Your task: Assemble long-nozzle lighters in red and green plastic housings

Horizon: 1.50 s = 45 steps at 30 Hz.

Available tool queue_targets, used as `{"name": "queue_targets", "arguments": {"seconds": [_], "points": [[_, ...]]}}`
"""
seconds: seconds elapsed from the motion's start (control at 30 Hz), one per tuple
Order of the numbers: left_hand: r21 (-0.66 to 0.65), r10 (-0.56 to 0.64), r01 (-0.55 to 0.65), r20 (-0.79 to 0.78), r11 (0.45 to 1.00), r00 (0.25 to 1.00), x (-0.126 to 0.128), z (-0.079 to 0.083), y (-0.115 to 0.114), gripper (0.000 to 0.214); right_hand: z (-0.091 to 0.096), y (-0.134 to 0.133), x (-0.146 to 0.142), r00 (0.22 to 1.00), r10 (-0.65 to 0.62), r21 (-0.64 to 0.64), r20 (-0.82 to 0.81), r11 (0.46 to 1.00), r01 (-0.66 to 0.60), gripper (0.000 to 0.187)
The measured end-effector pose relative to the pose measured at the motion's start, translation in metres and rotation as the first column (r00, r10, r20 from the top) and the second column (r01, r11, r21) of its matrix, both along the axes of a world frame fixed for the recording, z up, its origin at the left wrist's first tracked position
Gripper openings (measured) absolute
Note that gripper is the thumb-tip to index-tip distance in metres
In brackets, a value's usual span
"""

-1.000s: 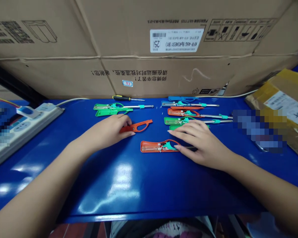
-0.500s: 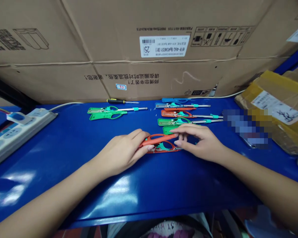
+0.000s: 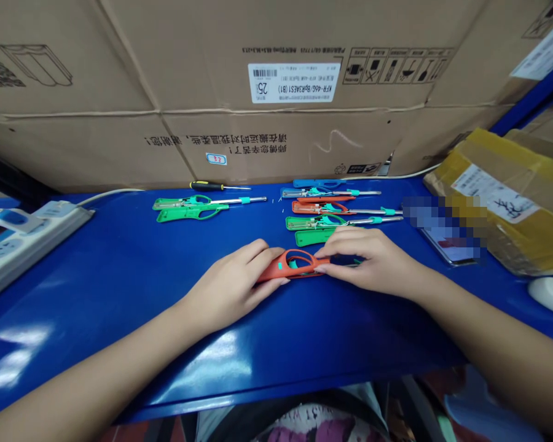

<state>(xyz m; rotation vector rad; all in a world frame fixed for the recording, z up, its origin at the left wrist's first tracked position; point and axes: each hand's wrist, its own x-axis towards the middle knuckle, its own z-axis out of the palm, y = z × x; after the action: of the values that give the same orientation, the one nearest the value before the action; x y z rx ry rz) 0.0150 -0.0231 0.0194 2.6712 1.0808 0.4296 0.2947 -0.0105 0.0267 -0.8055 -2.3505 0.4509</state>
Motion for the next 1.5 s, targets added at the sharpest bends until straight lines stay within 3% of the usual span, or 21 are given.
{"name": "queue_targets", "arguments": {"seconds": [0.17,0.4,0.73,1.13,1.5], "points": [[-0.046,-0.025,0.035,0.199,0.998,0.980,0.000,-0.010,0.004,0.037,0.004,0.000,0.008,0.979,0.014,0.067,0.205,0.997,-0.028,0.012],[-0.021,-0.026,0.030,0.195,0.999,0.980,-0.004,-0.012,0.008,0.032,0.005,-0.002,0.010,0.934,0.005,0.052,0.357,0.998,-0.025,0.015],[-0.088,-0.025,0.040,0.166,0.995,0.986,-0.006,-0.007,0.009,0.030,-0.003,0.000,0.007,0.913,-0.003,0.103,0.407,0.994,-0.042,0.022],[-0.074,-0.043,0.040,-0.046,0.996,0.998,-0.018,0.007,0.014,0.031,-0.004,-0.004,0.004,0.888,-0.033,0.151,0.459,0.988,-0.041,0.019],[-0.067,-0.042,0.036,-0.093,0.997,0.995,-0.021,0.006,0.016,0.033,-0.004,-0.002,0.008,0.910,-0.035,0.066,0.412,0.998,0.009,0.012]]}}
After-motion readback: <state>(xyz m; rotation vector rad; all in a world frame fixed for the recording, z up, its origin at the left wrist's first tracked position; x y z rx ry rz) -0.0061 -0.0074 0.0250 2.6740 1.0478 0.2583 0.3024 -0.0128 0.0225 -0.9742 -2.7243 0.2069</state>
